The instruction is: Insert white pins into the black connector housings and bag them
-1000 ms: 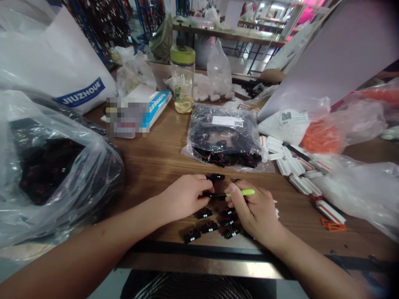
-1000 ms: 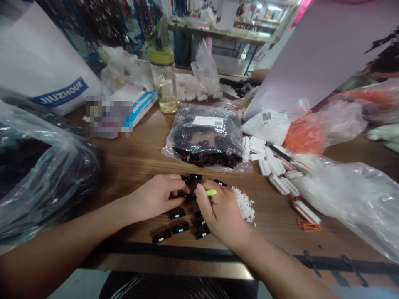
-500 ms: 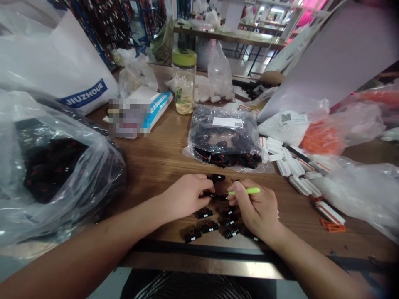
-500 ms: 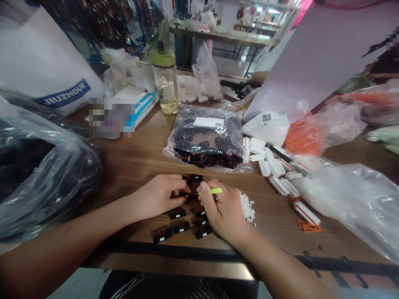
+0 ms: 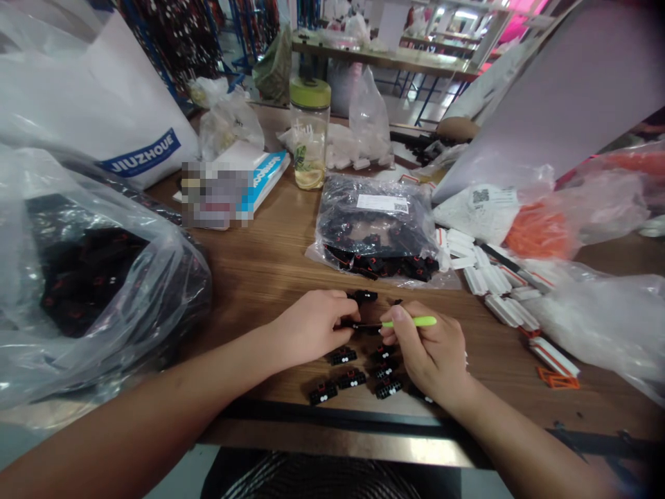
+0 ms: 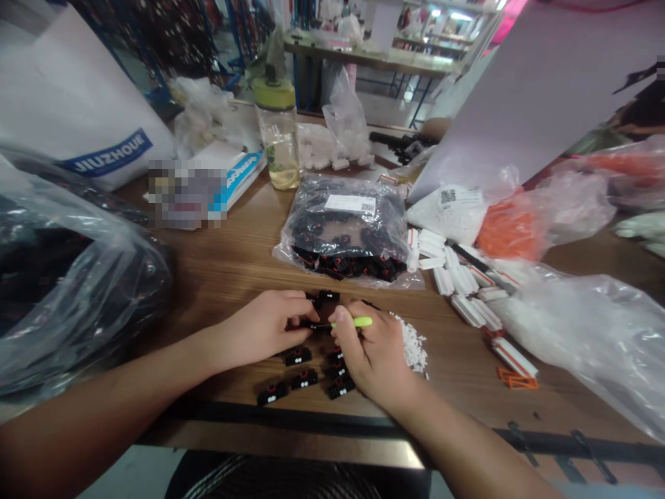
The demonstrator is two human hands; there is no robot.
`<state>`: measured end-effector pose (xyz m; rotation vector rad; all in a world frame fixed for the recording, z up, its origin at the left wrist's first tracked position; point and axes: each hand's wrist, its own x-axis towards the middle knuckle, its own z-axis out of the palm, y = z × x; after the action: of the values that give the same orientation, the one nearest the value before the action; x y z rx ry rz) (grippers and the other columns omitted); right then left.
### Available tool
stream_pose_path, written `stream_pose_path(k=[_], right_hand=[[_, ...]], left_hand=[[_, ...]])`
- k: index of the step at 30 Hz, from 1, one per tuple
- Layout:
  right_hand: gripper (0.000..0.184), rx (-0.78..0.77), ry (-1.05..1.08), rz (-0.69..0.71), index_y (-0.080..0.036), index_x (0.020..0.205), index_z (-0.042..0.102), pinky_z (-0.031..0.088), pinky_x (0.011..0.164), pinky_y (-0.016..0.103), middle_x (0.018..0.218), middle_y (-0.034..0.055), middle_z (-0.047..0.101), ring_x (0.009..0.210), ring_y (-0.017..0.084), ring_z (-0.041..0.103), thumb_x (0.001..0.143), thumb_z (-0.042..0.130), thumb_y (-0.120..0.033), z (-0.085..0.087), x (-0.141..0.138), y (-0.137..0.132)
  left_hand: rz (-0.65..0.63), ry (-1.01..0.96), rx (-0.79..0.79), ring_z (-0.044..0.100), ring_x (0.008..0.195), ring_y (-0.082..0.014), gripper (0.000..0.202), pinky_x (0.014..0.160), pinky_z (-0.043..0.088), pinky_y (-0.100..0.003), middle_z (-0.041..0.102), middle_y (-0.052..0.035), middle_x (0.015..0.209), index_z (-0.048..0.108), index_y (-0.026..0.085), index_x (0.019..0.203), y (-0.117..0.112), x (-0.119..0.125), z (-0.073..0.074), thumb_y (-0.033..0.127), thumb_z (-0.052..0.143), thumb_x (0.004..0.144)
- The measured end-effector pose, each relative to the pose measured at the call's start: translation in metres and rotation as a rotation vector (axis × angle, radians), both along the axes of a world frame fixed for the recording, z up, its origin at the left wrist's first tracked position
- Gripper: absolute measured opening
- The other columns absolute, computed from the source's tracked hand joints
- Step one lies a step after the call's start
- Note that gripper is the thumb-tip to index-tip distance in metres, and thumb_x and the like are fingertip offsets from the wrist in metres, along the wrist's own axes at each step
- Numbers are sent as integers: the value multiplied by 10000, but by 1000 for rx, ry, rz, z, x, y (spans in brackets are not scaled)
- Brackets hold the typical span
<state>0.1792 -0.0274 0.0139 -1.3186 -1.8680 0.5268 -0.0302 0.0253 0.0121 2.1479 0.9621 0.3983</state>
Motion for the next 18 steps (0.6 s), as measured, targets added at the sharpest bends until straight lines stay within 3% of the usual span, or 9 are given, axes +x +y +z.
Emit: stream_pose_path(k=[18], right_hand=[[302, 8, -153, 44, -203, 733, 597, 451, 537, 256, 608, -8, 631, 519, 112, 594, 999, 467, -267, 10, -8, 2]], left_hand=[[-4, 33, 51, 628, 705, -143, 141, 669, 493, -262, 661, -18, 870, 702, 191, 933, -2, 1, 1, 119, 657, 820]])
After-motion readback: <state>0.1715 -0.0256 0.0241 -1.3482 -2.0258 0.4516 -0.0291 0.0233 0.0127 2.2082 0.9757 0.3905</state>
